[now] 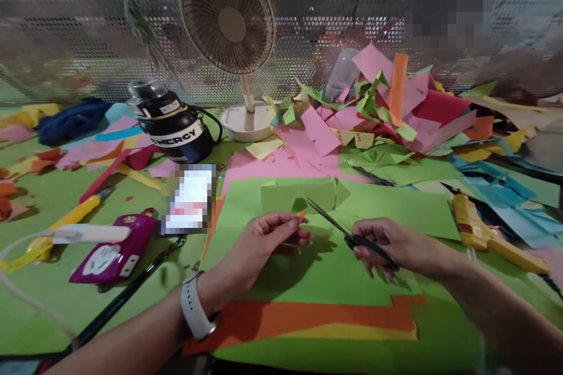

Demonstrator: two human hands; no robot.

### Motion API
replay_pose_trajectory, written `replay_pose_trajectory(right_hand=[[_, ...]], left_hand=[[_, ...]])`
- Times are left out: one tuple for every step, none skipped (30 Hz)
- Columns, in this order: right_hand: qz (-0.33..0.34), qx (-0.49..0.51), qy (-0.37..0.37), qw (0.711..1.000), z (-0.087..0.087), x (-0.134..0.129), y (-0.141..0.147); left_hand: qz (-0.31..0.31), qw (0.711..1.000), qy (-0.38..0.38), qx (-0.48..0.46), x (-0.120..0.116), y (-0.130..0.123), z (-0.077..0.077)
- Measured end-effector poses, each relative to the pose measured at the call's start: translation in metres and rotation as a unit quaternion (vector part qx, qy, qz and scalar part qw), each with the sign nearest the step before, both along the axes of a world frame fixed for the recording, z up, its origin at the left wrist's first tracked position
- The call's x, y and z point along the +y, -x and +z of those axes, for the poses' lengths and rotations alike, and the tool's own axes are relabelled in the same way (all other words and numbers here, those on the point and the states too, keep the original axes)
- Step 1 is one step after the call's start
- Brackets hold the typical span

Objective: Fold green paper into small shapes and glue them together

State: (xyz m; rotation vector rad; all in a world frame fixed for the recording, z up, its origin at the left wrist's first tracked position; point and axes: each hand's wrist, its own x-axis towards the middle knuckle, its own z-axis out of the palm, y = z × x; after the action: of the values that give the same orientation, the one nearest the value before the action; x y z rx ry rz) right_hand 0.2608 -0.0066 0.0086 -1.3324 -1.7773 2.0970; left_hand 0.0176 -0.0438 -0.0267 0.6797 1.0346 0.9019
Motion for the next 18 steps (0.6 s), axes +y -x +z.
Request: replay_pose_trajectory(right_hand=[[0.005,-0.013,0.000,1.000,-0.002,-0.001,0.000],[0.010,-0.025,0.001,1.000,-0.004,-0.002,-0.001],[0.014,-0.034,0.002,0.999,-0.006,-0.003,-0.001],[0.014,-0.041,0.001,0.999,-0.009,-0.004,-0.002],[0.010,-0.047,-0.001,0.999,-0.011,-0.004,-0.002],[0.005,-0.050,-0.002,0.999,-0.013,-0.004,-0.003],[0.001,-0.051,0.000,0.999,-0.014,-0.004,-0.003],[-0.001,-0.051,0.003,0.999,-0.015,-0.004,-0.002],[-0.002,-0.050,0.009,0.999,-0.016,-0.004,-0.002],[-0.002,-0.052,0.015,0.999,-0.016,-0.005,-0.001],[0.000,-0.056,0.019,0.998,-0.016,-0.006,0.000],[0.002,-0.062,0.021,0.998,-0.016,-0.006,0.001],[0.003,-0.068,0.021,0.997,-0.015,-0.007,0.002],[0.005,-0.073,0.022,0.997,-0.015,-0.008,0.004],[0.006,-0.074,0.024,0.997,-0.015,-0.009,0.005],[0.007,-0.071,0.027,0.997,-0.015,-0.010,0.006],[0.007,-0.068,0.030,0.997,-0.015,-0.011,0.007],[0.006,-0.064,0.031,0.997,-0.016,-0.011,0.007]], left_hand=[[0.009,1.000,0.004,-0.002,0.001,0.000,0.000],[0.015,1.000,0.008,-0.005,0.001,0.000,-0.001],[0.019,1.000,0.011,-0.008,0.002,0.000,-0.001],[0.023,1.000,0.013,-0.013,0.003,-0.001,-0.001],[0.028,0.999,0.014,-0.019,0.003,-0.001,-0.001],[0.032,0.999,0.015,-0.027,0.004,-0.001,-0.001],[0.037,0.999,0.017,-0.035,0.004,-0.001,-0.001],[0.041,0.998,0.020,-0.044,0.004,0.000,-0.002],[0.041,0.997,0.024,-0.053,0.005,0.000,-0.002],[0.040,0.997,0.028,-0.062,0.005,0.000,-0.003],[0.038,0.996,0.031,-0.069,0.005,0.000,-0.003],[0.036,0.996,0.034,-0.076,0.005,0.000,-0.003],[0.035,0.995,0.038,-0.080,0.005,0.000,-0.004],[0.034,0.995,0.041,-0.084,0.005,0.000,-0.004],[0.034,0.995,0.044,-0.086,0.005,-0.001,-0.004],[0.035,0.995,0.046,-0.087,0.005,-0.001,-0.004],[0.035,0.995,0.046,-0.086,0.004,-0.002,-0.004],[0.036,0.995,0.047,-0.084,0.004,-0.003,-0.005]])
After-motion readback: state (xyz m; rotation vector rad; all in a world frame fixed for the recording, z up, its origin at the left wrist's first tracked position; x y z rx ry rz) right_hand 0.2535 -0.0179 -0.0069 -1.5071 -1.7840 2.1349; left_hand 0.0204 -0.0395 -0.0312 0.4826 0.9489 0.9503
